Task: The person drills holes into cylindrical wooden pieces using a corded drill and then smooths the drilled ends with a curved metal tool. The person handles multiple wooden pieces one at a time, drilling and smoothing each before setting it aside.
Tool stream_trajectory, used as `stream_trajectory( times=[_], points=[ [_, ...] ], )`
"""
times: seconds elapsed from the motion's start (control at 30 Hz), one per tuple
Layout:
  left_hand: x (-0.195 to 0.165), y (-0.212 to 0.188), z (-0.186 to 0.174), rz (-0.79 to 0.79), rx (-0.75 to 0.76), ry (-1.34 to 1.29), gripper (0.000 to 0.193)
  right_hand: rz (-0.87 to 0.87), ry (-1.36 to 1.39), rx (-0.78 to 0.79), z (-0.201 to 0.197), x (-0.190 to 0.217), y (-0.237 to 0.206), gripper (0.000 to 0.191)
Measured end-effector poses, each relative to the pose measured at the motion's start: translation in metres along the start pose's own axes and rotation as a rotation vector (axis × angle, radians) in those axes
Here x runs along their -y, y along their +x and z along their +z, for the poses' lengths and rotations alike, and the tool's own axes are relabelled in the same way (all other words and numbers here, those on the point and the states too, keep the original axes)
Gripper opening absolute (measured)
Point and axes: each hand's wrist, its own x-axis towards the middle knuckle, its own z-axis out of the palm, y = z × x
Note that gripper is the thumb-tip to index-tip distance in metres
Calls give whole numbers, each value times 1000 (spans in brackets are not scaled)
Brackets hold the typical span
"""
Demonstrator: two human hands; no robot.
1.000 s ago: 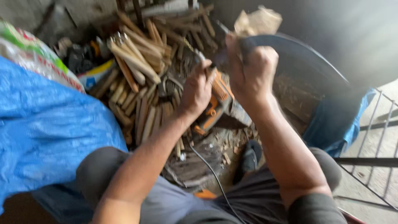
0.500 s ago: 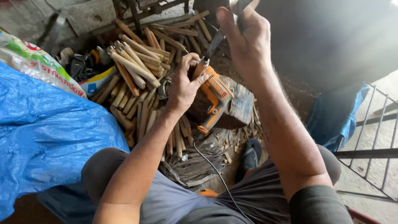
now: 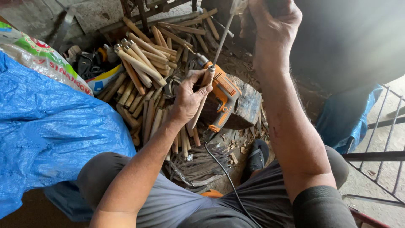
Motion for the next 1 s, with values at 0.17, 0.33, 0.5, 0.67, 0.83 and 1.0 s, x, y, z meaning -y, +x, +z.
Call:
stream_trajectory(
  times=[0.17, 0.33, 0.5, 0.67, 0.83, 1.0],
  points=[
    [-5, -2, 4, -214, 8, -273, 36, 33, 43, -153, -8, 6, -7, 6],
    [5, 1, 1, -66, -55, -22, 34, 152, 271, -163, -19, 12, -28, 5],
    [18, 4, -5, -297, -59, -235, 39, -4, 76, -166, -26, -18, -43, 5],
    [24, 8, -9, -236, -80, -342, 41, -19, -720, -206, -44, -58, -50, 22],
    [20, 8, -10, -237, -94, -406, 38, 4, -959, 53, -34, -72, -102, 50],
    [6, 17, -13, -250, -93, -522, 34, 817, -144, 352, 8, -82, -200, 57]
  ],
)
